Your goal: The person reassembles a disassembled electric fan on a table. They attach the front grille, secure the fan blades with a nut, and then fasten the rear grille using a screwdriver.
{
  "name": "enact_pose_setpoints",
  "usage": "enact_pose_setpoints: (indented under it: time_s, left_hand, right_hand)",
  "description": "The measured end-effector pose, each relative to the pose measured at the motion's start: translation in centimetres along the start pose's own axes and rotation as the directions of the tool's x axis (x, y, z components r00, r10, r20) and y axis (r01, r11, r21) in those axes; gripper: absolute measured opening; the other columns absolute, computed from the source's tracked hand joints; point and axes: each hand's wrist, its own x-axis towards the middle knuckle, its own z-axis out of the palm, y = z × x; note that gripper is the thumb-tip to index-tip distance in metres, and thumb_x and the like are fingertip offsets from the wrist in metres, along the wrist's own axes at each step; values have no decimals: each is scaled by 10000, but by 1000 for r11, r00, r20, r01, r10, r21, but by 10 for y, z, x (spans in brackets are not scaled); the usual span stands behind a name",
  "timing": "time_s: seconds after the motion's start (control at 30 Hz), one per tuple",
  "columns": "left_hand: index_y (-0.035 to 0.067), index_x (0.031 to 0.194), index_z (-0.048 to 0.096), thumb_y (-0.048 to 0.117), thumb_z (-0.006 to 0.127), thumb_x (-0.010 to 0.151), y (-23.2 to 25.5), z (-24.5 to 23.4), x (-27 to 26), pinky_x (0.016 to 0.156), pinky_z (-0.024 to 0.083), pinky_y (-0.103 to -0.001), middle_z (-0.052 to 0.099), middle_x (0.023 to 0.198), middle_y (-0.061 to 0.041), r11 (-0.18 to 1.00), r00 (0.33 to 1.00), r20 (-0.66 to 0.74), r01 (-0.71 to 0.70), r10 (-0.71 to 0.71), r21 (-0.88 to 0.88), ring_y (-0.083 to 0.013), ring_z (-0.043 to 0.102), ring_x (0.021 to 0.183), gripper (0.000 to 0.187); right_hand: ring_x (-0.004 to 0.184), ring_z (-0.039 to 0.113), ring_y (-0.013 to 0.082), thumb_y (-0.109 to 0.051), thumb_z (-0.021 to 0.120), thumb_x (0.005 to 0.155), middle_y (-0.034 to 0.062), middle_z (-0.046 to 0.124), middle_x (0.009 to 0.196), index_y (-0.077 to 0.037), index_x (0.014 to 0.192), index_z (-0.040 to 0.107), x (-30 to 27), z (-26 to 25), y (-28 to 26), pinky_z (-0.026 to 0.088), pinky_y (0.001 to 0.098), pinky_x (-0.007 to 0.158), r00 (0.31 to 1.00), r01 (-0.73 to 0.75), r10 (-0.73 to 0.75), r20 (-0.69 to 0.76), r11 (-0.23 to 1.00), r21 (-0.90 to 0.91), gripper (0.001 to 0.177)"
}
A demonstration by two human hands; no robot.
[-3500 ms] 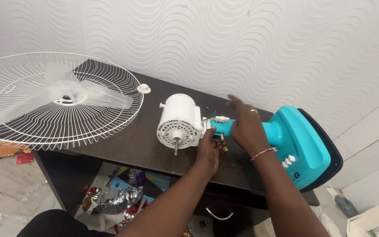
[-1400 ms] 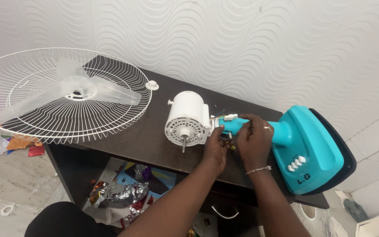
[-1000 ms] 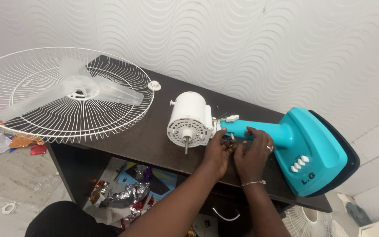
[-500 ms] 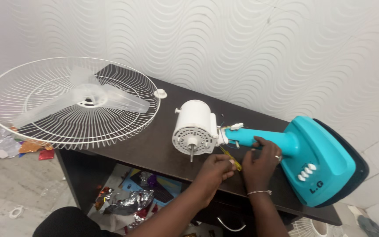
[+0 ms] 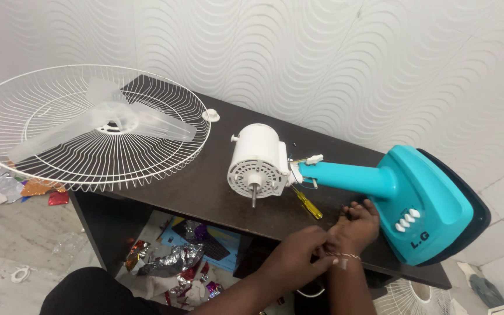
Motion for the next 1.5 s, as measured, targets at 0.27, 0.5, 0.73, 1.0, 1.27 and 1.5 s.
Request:
enact_pose_setpoints:
  time_s: [0.27,0.5,0.73,1.0,1.27,1.5]
  left_hand:
    - [100,1045,732,147,795,877,8,8,-21,706,589,-323,667,983,-68,982,981,-88,-164,172,97,-215,716,811,185]
    - [94,918,666,178,763,893,10,9,-16,700,554,-386,651,906,-63,872,920,-111,-311,376,379,-273,685,804,131]
    - [47,852,596,145,722,853,5,21,-11,628,508,-405,616,849,-111,965,948,-295,-43,122,260,-307,649,732,159]
    - [29,877,640,116,753,854,-20,-21,-63,596,535,-353,669,859,-107,963,915,-328,266,-236,50,-219,670,642,145]
    - [134,1134,782,171,696,917,-4,-110,-110,620,551,-325,741,764,-108,898,916,-325,334,-237,285,-204,716,662,236]
    - [119,929,812,259,759,892,49,-169,-106,467,503,-379,685,569,-53,779,968,-162,-47,189,625,-215,664,468,154]
  right_hand:
    - [818,581,130,98,528,833,63,607,930,-33,1066,624,3,-5,8,499,257,773,991,80,-74,111,996,-50,284]
    - [754,570,134,85,523,835,79,630,897,-36,1011,646,1,1,4,469,243,690,988,118,-93,120,967,-224,247]
    - [782,570,122,104,533,829,80,624,937,-27,1057,638,4,0,9,477,227,716,991,112,-97,92,979,-172,283]
    - [774,561,129,131,477,803,87,597,941,-30,1101,609,19,-8,13,463,230,711,988,28,-26,149,999,-16,363]
    - [769,575,106,108,498,839,59,619,917,-52,1108,611,11,-1,11,469,222,720,988,77,-59,145,989,-123,333]
    - [797,577,102,63,514,893,52,654,953,-73,1125,636,21,-12,21,414,220,694,987,107,-73,145,963,-247,295]
